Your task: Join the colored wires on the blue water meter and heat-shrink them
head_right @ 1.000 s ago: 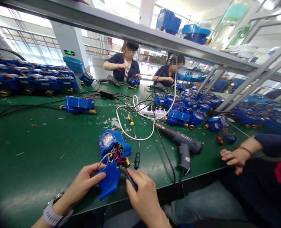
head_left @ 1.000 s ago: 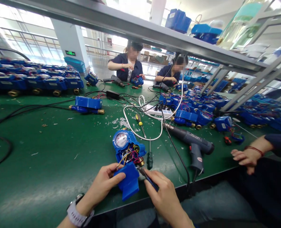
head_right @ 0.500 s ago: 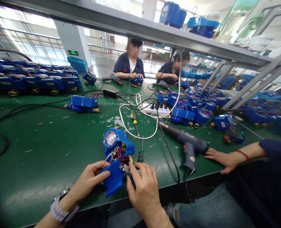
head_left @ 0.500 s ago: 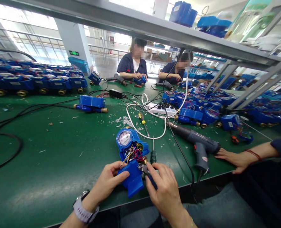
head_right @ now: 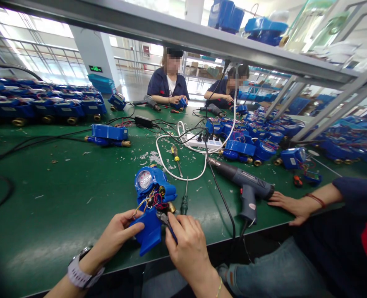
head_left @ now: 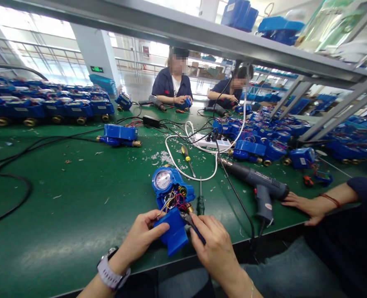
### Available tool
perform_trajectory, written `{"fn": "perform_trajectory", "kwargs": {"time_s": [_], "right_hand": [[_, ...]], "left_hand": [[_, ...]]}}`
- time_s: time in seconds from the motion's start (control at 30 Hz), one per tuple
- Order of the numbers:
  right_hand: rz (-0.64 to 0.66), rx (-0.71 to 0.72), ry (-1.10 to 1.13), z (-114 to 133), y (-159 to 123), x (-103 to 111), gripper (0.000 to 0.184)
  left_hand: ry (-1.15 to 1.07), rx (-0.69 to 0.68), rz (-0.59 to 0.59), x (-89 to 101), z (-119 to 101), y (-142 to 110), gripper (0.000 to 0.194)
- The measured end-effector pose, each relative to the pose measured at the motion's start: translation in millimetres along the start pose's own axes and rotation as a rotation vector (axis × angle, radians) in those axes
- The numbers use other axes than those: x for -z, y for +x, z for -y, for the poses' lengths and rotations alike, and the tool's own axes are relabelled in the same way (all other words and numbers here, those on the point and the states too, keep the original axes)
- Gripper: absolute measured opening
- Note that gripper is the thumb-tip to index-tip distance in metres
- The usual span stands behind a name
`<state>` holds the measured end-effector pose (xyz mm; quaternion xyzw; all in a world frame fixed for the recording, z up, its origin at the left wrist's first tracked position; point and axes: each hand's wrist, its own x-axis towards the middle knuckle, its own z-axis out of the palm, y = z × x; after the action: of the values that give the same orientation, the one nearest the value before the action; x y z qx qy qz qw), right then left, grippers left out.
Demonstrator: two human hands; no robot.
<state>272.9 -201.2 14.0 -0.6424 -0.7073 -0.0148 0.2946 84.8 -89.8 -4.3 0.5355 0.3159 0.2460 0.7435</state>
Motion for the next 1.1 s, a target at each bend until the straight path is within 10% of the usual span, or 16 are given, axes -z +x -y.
{"fn": "perform_trajectory", "kwargs": {"time_s": [0.5,1.1], "right_hand": [[0.305,-0.435,0.834,4,10,19,0.027],[0.397,-0.525,1.071,-12,2,17,0.038]], "left_hand": [[-0.018,0.021,-0.001,1.4,-1,-1,0.037],[-0.018,0.065,0.086,0.8,-6,-2,0.043]]}}
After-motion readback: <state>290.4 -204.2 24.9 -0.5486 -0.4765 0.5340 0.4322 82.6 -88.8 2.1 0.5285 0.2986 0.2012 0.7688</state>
